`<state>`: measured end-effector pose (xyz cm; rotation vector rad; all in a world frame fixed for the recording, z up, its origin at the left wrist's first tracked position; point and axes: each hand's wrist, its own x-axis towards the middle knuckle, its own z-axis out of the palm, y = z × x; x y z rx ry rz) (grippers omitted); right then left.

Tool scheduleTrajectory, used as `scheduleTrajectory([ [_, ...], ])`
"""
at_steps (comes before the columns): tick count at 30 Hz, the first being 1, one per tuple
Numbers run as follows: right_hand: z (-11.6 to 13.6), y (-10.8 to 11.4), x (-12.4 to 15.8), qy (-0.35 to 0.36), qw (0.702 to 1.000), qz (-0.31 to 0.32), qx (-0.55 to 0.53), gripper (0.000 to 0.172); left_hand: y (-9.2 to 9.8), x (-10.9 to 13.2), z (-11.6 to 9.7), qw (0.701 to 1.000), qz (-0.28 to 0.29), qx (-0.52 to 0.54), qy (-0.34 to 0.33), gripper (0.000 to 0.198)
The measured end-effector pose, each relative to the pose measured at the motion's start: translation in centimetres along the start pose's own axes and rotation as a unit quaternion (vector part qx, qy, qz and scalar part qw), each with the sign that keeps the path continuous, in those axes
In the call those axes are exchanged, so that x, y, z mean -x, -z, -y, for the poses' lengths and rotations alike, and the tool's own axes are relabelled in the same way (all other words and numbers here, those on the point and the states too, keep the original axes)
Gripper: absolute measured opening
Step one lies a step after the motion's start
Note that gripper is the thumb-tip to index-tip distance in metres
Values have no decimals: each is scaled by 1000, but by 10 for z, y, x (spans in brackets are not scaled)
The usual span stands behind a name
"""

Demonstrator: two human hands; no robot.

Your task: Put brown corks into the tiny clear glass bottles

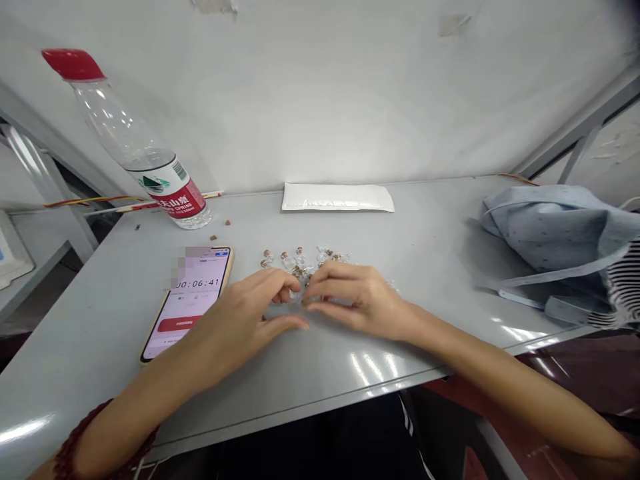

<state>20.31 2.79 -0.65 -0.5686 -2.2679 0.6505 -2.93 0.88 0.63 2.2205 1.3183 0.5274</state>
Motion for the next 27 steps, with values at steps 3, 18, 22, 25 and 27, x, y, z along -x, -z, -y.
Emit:
scheduleTrajectory([
  [3, -4, 15, -1, -78, 991, -72, 79, 13, 18, 3, 11, 997, 56, -37, 39, 19],
  [18, -31, 26, 1, -182, 966, -42, 181, 21, 10, 14, 25, 989, 134, -65, -11, 19],
  [22, -32, 46, 1, -225, 958, -41, 176, 23, 9, 15, 21, 992, 91, -82, -18, 22],
  [25, -33, 60, 4, -272, 949, 30, 154, 19, 10, 13, 18, 995, 54, -82, -25, 20],
  [27, -32, 65, 6, -294, 944, 55, 139, 18, 11, 11, 15, 996, 34, -76, -27, 18],
])
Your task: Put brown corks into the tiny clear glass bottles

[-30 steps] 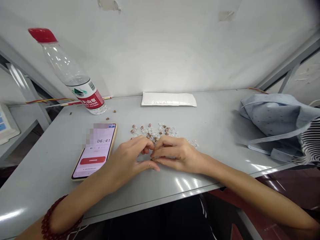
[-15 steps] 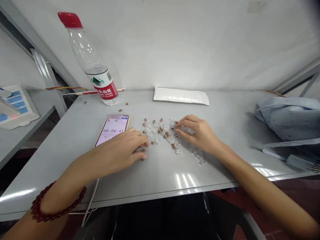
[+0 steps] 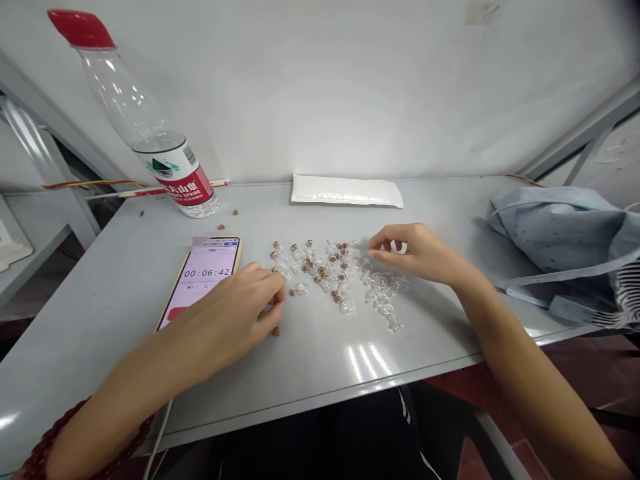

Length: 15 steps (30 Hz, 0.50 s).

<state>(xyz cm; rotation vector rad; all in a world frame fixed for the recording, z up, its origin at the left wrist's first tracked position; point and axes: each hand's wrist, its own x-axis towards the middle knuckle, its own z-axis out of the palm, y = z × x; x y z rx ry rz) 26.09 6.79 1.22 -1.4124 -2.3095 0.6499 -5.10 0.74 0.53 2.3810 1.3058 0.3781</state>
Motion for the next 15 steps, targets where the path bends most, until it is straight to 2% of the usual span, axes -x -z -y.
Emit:
scheduleTrajectory([
  [2, 0, 1, 2, -18, 1000, 9, -9, 23, 1, -1, -2, 1000, -17, 3, 3, 17],
  [5, 1, -4, 1, -39, 999, 31, -5, 30, 3, -2, -5, 1000, -9, 6, 12, 17],
  [9, 3, -11, -2, -24, 997, 74, 11, 21, 3, -1, -6, 999, 7, 18, 28, 17],
  [12, 0, -13, -3, 3, 998, 54, 26, 19, 4, -2, -8, 998, 9, 47, 35, 16],
  [15, -1, -13, -1, 27, 999, 7, 26, 19, 8, -2, -12, 995, 15, 87, 44, 15],
])
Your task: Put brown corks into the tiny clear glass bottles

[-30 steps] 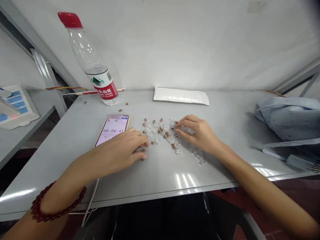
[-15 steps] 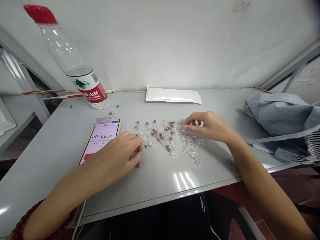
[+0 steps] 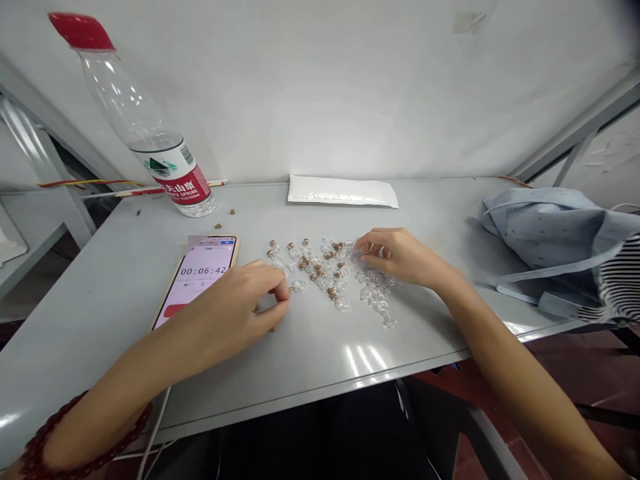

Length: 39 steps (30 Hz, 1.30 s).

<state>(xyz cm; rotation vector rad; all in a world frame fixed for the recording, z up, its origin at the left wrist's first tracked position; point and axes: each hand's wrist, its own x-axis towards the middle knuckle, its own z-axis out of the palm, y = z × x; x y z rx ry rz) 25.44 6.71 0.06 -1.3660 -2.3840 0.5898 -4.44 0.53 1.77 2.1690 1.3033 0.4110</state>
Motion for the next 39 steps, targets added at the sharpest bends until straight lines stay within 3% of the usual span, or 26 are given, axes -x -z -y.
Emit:
scheduleTrajectory([
  [2, 4, -3, 1, 7, 998, -54, -40, 16, 3, 0, -4, 999, 17, 43, 7, 17],
  [5, 21, -13, 2, 23, 974, -107, -199, 21, 4, -1, -11, 990, 14, 137, 29, 20],
  [8, 42, -25, 4, 36, 941, -48, -333, 13, 0, -4, -16, 980, -78, 182, 33, 18],
  [11, 55, -31, 7, 42, 921, 19, -386, 11, -5, -8, -17, 970, -155, 189, 5, 13],
  [18, 61, -36, 11, 2, 857, 100, -506, 14, -16, -11, -14, 957, -141, 252, -36, 8],
  [24, 60, -43, 9, -20, 813, 121, -569, 21, -18, -12, -13, 968, -125, 216, -15, 12],
  [29, 58, -43, 8, -43, 789, 112, -602, 19, -19, -12, -12, 972, -158, 138, -103, 10],
  [34, 61, -43, 9, -59, 755, 111, -643, 17, -24, -11, -14, 954, -227, 60, -185, 19],
  [39, 63, -46, 10, -88, 733, 100, -667, 20, -27, -12, -19, 938, -272, -11, -215, 23],
])
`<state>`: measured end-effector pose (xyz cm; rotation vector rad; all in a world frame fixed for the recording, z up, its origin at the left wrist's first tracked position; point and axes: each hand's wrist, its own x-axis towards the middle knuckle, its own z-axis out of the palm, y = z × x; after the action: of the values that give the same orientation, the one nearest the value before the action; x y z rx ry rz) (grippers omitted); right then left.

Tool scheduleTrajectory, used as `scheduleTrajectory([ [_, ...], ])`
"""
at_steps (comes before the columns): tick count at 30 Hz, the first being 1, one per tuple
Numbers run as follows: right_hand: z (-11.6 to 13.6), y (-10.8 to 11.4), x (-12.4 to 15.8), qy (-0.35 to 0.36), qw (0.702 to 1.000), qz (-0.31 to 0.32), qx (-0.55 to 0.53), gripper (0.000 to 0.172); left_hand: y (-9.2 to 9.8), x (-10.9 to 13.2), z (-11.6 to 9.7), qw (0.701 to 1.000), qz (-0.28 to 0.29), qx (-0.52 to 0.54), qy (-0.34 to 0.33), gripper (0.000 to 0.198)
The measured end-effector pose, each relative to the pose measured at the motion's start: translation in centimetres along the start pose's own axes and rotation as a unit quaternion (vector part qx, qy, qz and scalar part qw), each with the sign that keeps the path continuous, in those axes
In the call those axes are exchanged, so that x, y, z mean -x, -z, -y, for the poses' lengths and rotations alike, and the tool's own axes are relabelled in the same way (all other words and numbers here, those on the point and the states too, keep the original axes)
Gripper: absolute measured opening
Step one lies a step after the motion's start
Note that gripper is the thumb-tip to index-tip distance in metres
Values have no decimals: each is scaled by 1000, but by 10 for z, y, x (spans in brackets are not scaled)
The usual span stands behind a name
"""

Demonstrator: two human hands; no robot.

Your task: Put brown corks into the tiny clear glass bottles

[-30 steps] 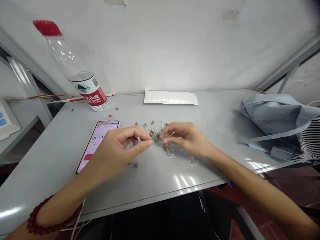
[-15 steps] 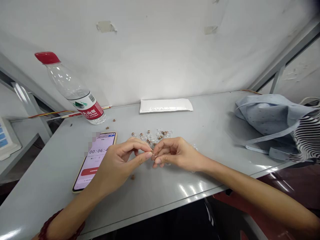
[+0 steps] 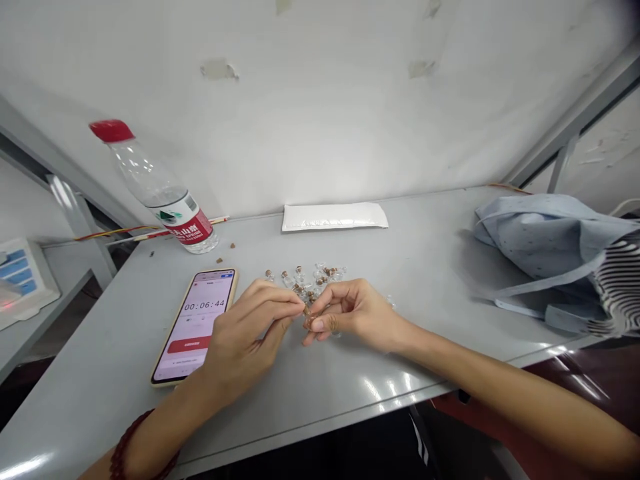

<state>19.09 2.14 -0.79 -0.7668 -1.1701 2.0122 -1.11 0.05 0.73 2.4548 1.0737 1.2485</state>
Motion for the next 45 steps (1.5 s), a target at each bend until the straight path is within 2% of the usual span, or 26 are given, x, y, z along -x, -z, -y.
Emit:
scheduleTrajectory([
  [7, 1, 1, 0, 6, 999, -26, 21, 20, -1, 0, 2, 999, -11, -11, -42, 25],
  [11, 3, 1, 2, 17, 999, -28, 42, 16, -3, 1, 6, 992, -44, -10, -120, 26],
  [13, 3, 1, 3, 23, 998, -24, 49, 16, -4, 1, 6, 990, -40, -10, -138, 28],
  [19, 1, 5, 1, 30, 995, -22, 96, 21, -8, 0, 2, 997, -24, 3, -76, 24],
  [21, 2, 7, -1, 46, 988, -40, 143, 19, -4, 0, 6, 998, 4, -15, -64, 24],
  [23, 5, 10, -2, 87, 961, -79, 249, 12, 6, 1, 15, 996, 72, -48, -35, 23],
  [24, 6, 13, -3, 114, 935, -102, 321, 8, 13, 1, 20, 990, 123, -67, -13, 23],
  [26, 9, 17, -4, 164, 860, -135, 463, 6, 30, 4, 31, 965, 234, -92, 68, 25],
  [28, 11, 22, -6, 195, 798, -138, 553, 8, 45, 6, 37, 937, 303, -92, 149, 28],
  [29, 11, 24, -7, 205, 781, -133, 575, 8, 50, 7, 39, 926, 329, -79, 168, 25],
  [31, 11, 26, -9, 211, 768, -118, 594, 8, 54, 10, 38, 911, 366, -52, 185, 20],
  [34, 10, 28, -12, 196, 767, -107, 602, 9, 47, 16, 32, 900, 396, -30, 180, 9],
  [38, 12, 31, -13, 189, 767, -102, 604, 9, 32, 23, 26, 894, 422, -34, 144, 14],
  [41, 20, 34, -10, 186, 782, -108, 586, 8, 26, 22, 25, 899, 417, -57, 122, 16],
  [45, 39, 42, -1, 42, 817, -110, 564, 18, 20, 17, 23, 909, 398, -73, 102, 25],
])
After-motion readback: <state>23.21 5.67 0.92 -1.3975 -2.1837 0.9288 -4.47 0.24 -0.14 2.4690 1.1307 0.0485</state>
